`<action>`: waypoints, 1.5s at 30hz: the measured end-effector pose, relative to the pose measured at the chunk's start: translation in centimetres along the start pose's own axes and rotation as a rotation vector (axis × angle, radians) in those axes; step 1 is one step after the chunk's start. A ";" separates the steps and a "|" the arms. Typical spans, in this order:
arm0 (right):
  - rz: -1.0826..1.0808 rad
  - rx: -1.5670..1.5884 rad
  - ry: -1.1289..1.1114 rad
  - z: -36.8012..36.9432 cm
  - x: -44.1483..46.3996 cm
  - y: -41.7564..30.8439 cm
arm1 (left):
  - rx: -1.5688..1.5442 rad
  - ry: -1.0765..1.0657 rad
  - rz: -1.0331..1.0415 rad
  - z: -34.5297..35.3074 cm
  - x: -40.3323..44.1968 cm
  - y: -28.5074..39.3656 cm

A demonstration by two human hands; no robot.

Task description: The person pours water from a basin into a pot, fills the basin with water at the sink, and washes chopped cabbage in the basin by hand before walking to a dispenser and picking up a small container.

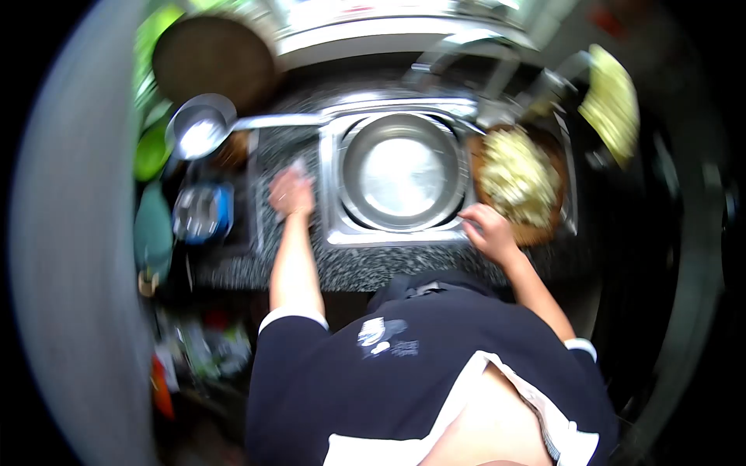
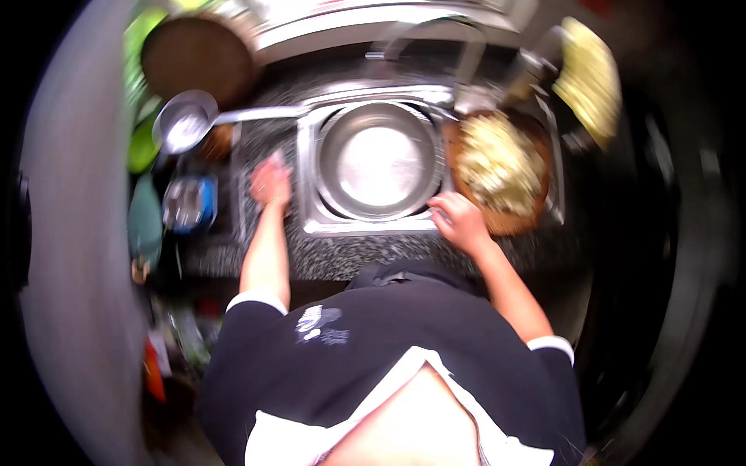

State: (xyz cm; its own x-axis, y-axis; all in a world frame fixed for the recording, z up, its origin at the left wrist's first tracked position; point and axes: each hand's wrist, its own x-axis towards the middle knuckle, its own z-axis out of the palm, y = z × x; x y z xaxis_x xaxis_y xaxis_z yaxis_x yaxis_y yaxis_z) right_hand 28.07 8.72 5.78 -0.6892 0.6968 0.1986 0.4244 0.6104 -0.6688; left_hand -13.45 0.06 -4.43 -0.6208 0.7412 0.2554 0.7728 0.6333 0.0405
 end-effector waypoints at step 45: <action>1.324 0.171 1.197 10.8 -60.8 -11.7 | -0.716 -0.204 1.645 -11.8 -39.8 45.4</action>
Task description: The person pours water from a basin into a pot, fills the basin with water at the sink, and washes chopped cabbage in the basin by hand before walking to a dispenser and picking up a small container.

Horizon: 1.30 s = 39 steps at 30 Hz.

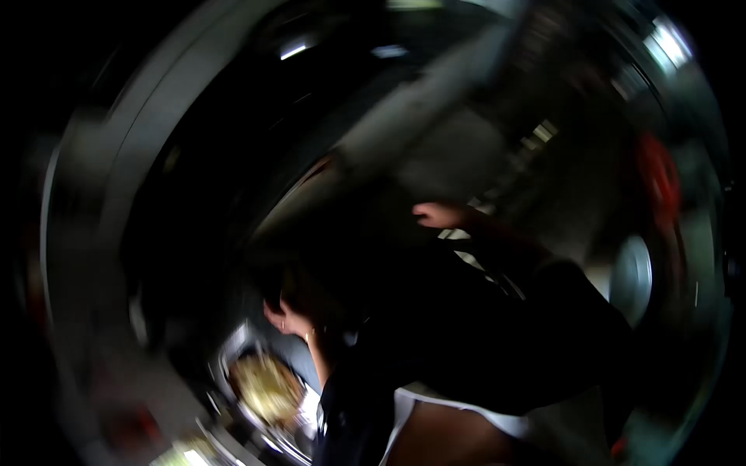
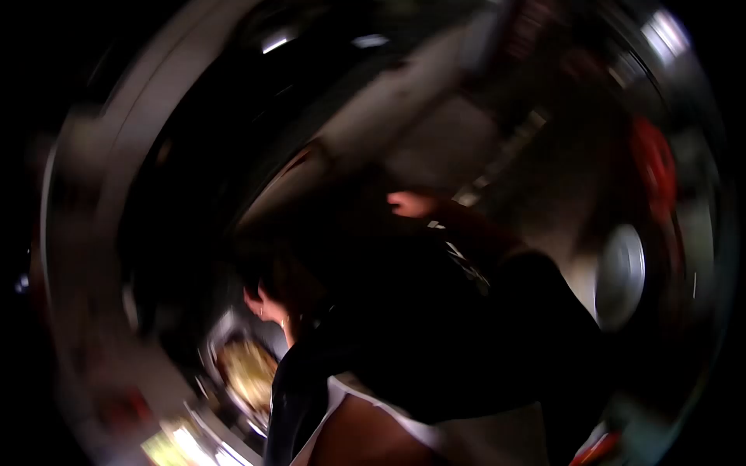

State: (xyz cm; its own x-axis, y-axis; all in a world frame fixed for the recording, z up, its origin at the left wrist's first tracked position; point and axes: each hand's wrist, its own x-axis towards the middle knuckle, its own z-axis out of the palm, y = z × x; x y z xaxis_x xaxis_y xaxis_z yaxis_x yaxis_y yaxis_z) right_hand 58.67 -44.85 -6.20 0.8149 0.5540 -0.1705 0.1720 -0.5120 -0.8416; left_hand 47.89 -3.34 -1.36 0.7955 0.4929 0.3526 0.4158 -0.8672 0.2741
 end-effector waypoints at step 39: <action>0.397 1.558 2.830 -7.4 -30.0 -9.5 | -0.662 -1.078 1.964 25.4 7.0 73.9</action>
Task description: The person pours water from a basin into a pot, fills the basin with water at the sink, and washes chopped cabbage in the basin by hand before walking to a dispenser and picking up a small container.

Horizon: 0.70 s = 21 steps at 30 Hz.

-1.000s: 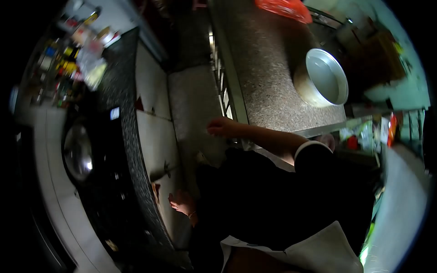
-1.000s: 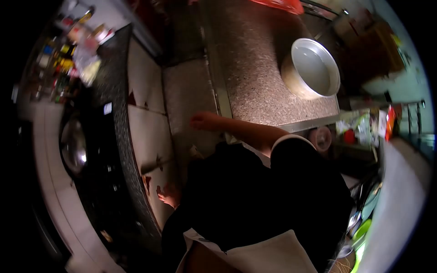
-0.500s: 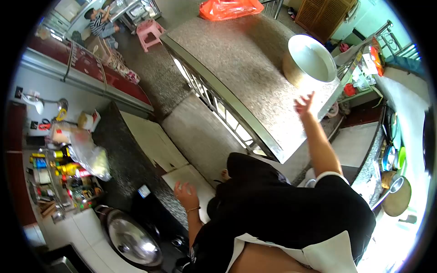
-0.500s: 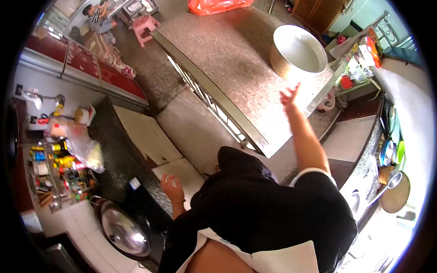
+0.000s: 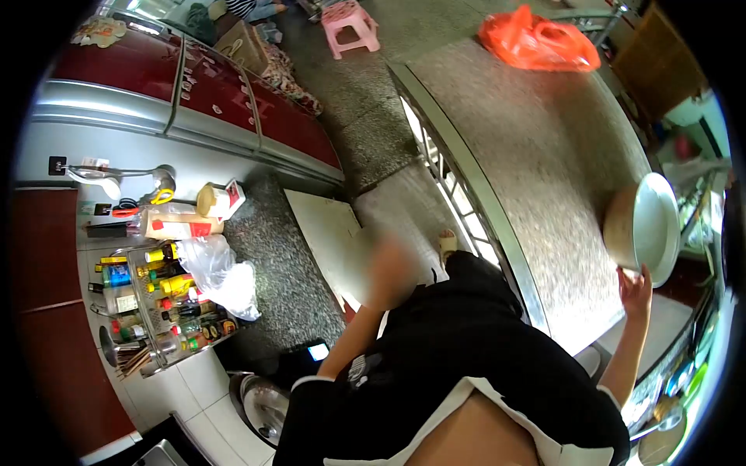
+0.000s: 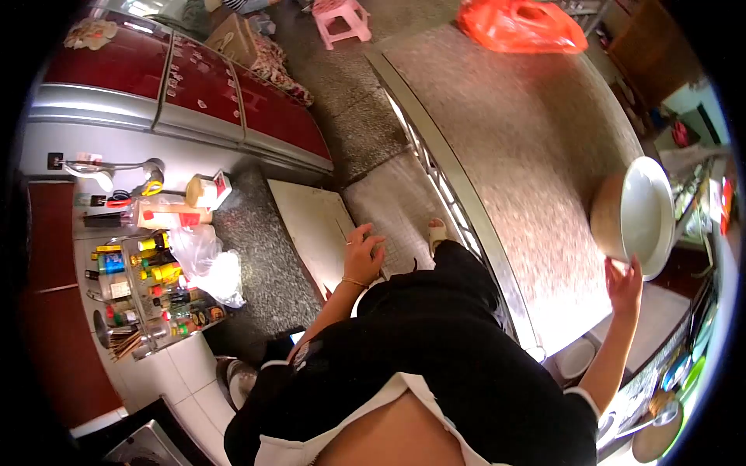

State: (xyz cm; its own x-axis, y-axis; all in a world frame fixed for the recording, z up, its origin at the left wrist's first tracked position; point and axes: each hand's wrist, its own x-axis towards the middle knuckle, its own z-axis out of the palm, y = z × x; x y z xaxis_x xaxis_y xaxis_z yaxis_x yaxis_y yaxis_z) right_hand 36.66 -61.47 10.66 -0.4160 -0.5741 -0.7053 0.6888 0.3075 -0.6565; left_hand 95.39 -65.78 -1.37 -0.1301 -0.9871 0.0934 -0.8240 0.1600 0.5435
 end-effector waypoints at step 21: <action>-0.189 0.904 0.362 16.8 5.1 7.6 | -0.005 -0.158 0.199 -6.7 44.8 -27.4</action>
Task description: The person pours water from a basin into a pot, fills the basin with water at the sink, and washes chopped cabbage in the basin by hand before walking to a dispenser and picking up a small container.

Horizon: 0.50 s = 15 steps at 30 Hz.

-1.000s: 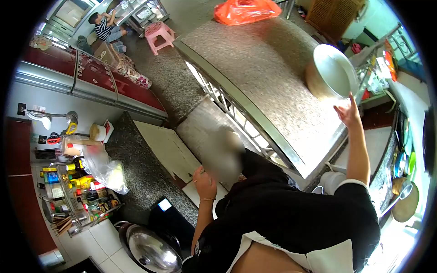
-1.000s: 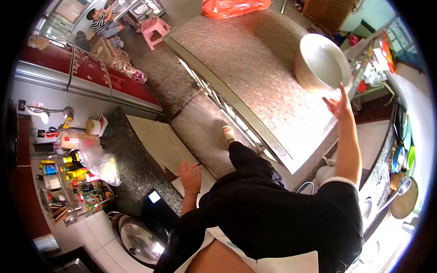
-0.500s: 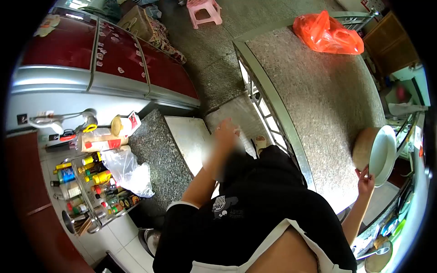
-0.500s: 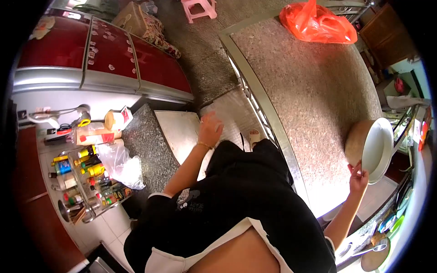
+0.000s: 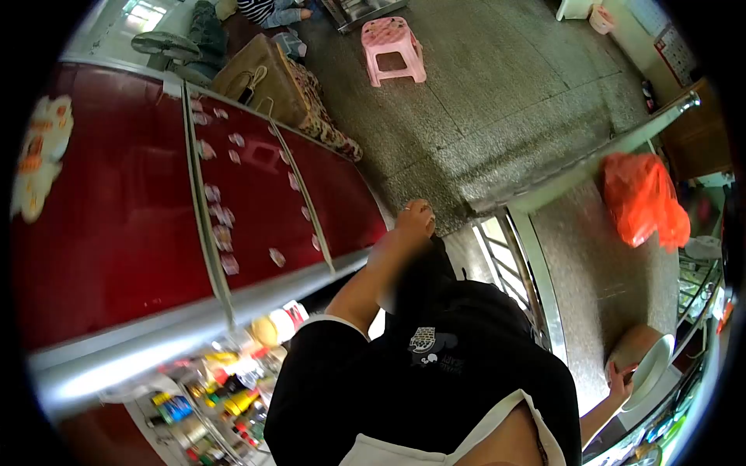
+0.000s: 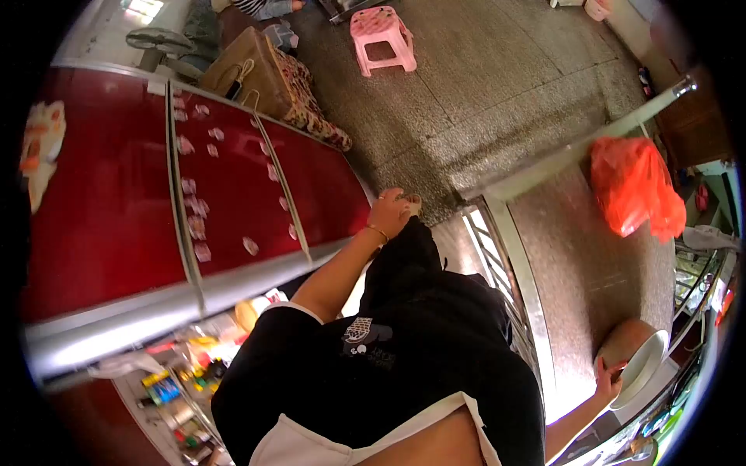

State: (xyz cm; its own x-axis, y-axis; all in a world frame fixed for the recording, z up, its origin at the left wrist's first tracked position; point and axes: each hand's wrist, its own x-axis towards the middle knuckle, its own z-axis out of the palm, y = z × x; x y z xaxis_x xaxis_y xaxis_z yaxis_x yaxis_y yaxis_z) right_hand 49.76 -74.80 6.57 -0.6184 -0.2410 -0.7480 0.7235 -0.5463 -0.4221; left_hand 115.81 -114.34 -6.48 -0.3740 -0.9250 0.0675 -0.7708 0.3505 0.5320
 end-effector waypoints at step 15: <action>-0.083 0.570 0.213 4.3 -8.1 20.0 | -0.085 0.060 0.264 -10.5 31.3 -12.6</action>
State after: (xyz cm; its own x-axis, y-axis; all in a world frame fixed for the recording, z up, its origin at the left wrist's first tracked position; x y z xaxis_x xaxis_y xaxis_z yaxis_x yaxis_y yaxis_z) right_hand 67.93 -87.26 6.36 -0.5480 -0.0452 -0.8352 0.3608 -0.9137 -0.1873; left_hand 119.26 -149.29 -2.22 -0.5227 -0.8115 0.2614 -0.6042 0.5689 0.5579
